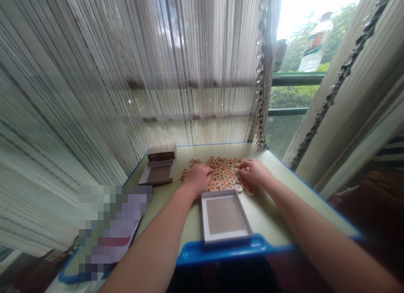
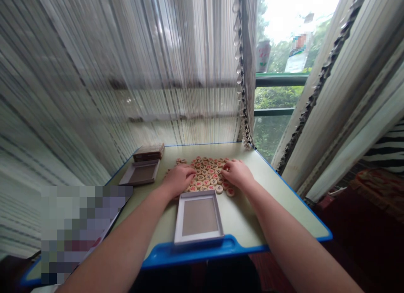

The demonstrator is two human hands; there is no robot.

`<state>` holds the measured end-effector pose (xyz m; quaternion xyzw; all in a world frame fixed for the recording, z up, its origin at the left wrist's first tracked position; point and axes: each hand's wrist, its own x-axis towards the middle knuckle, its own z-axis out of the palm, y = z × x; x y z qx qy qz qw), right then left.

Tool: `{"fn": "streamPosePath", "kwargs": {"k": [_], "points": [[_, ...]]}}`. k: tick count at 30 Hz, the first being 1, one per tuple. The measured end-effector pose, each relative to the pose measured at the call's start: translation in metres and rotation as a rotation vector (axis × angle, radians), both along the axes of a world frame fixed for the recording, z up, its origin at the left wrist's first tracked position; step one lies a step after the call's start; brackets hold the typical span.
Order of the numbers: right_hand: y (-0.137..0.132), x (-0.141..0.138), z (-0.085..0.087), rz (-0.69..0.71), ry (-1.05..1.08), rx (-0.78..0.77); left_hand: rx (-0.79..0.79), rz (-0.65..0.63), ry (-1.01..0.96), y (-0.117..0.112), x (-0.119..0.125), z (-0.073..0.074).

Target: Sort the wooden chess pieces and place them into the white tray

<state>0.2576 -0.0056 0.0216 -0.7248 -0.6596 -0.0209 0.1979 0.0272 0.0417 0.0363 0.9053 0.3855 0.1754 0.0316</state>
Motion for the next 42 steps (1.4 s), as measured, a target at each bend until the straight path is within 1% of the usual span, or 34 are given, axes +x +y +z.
{"fn": "streamPosePath", "kwargs": {"k": [6, 13, 18, 20, 23, 26, 28, 35, 38, 42], "points": [[0.003, -0.003, -0.005, 0.086, 0.021, 0.059, 0.017, 0.007, 0.002, 0.001, 0.001, -0.001], [0.004, -0.009, -0.008, 0.142, 0.048, 0.082, 0.005, 0.089, -0.034, 0.004, -0.002, -0.001], [0.007, -0.011, -0.011, 0.170, 0.084, 0.116, 0.028, 0.067, -0.035, 0.003, 0.000, -0.002], [0.008, -0.011, -0.011, 0.159, 0.102, 0.132, 0.029, 0.064, -0.037, 0.002, 0.000, -0.002], [0.011, -0.013, -0.009, 0.085, 0.090, 0.176, 0.024, 0.070, -0.029, 0.001, 0.001, -0.001], [0.016, -0.015, -0.008, 0.037, 0.036, 0.157, 0.038, 0.068, -0.025, 0.000, 0.003, 0.000], [0.020, -0.016, -0.008, 0.046, 0.029, 0.123, 0.051, 0.070, -0.026, 0.000, 0.004, 0.001], [0.023, -0.015, -0.008, 0.053, 0.132, 0.078, 0.120, 0.059, -0.037, -0.001, 0.004, 0.005], [0.021, -0.019, -0.007, 0.057, 0.116, 0.095, 0.108, 0.001, -0.039, -0.001, 0.005, 0.004], [0.019, -0.022, -0.006, 0.077, 0.032, 0.103, 0.059, -0.167, -0.015, 0.000, 0.008, 0.002]]}}
